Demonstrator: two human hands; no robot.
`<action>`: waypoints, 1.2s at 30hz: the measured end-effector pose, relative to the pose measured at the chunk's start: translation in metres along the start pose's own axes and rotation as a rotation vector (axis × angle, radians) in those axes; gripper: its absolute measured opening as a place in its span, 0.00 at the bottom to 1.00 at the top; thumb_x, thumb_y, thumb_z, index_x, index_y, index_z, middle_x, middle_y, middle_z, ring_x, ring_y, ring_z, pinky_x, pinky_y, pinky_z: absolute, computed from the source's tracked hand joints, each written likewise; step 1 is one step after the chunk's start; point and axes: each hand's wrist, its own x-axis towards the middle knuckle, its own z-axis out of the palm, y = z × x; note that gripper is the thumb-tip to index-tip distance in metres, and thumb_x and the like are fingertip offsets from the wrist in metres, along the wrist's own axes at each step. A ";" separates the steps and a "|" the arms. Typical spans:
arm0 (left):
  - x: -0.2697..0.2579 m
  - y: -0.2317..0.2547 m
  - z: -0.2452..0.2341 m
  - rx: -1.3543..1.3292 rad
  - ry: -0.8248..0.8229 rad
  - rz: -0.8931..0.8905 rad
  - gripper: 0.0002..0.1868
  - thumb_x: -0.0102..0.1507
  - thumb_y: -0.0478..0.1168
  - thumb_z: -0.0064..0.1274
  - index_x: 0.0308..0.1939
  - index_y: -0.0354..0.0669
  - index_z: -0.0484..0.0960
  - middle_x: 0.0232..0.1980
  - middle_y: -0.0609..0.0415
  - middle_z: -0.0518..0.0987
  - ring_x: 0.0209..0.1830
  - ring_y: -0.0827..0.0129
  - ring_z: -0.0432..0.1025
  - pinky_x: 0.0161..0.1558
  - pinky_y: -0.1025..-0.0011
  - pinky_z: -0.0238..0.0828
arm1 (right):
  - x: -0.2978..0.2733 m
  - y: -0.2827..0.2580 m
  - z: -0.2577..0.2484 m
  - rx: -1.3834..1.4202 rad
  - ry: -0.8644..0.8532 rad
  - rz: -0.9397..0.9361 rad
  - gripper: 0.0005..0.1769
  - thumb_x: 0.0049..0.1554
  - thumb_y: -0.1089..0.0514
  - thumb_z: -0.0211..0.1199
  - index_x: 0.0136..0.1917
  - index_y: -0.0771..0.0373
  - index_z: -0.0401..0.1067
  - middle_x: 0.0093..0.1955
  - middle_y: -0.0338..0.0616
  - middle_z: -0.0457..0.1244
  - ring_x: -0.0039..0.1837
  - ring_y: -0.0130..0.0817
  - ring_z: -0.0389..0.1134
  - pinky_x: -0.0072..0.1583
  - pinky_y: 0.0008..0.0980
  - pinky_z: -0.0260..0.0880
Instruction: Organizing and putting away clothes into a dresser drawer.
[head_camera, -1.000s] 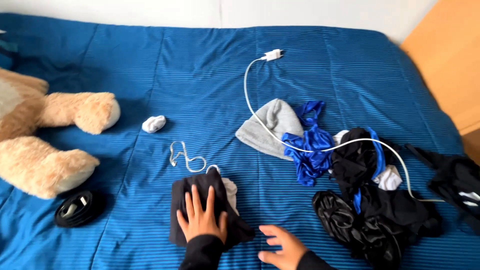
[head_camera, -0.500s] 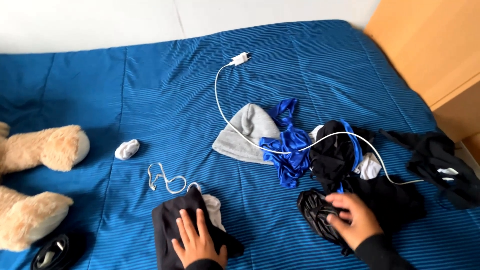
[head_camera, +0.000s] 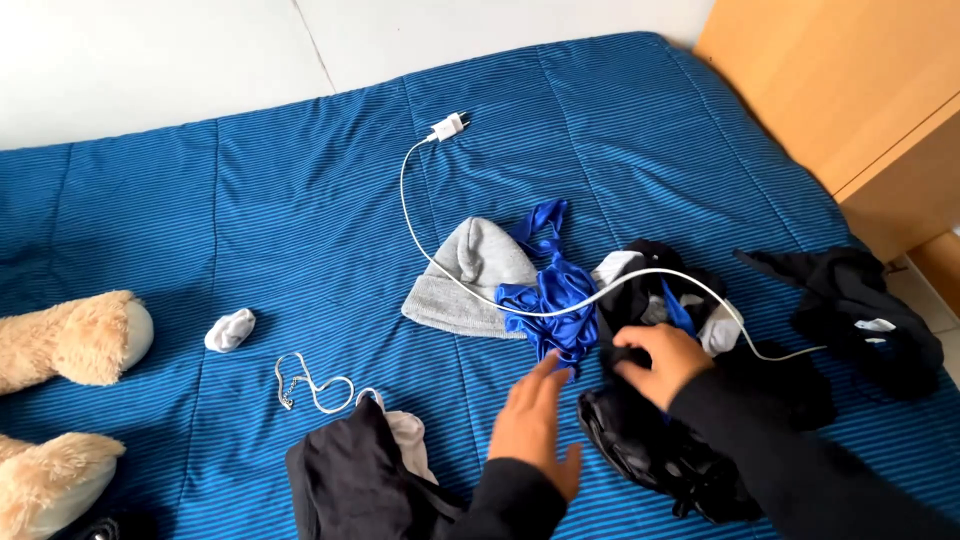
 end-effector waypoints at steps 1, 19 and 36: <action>0.004 0.009 -0.004 -0.087 0.044 0.123 0.44 0.46 0.35 0.66 0.67 0.38 0.67 0.77 0.40 0.60 0.72 0.43 0.60 0.66 0.55 0.62 | -0.021 -0.014 -0.011 0.185 0.130 -0.244 0.21 0.48 0.54 0.73 0.56 0.56 0.76 0.56 0.45 0.70 0.62 0.44 0.71 0.62 0.39 0.70; -0.002 0.047 -0.070 -0.639 -0.207 0.179 0.21 0.57 0.36 0.62 0.53 0.39 0.75 0.44 0.51 0.84 0.50 0.66 0.80 0.58 0.69 0.74 | -0.111 -0.066 -0.117 1.074 -0.486 -0.304 0.22 0.50 0.64 0.68 0.59 0.62 0.75 0.53 0.39 0.69 0.56 0.26 0.67 0.59 0.29 0.69; 0.020 0.042 -0.132 -0.003 -0.268 0.481 0.18 0.52 0.51 0.68 0.36 0.45 0.84 0.31 0.47 0.82 0.34 0.48 0.78 0.37 0.56 0.73 | -0.077 -0.001 -0.142 0.165 -0.166 -0.790 0.13 0.42 0.65 0.71 0.36 0.60 0.67 0.36 0.39 0.64 0.46 0.36 0.70 0.71 0.39 0.60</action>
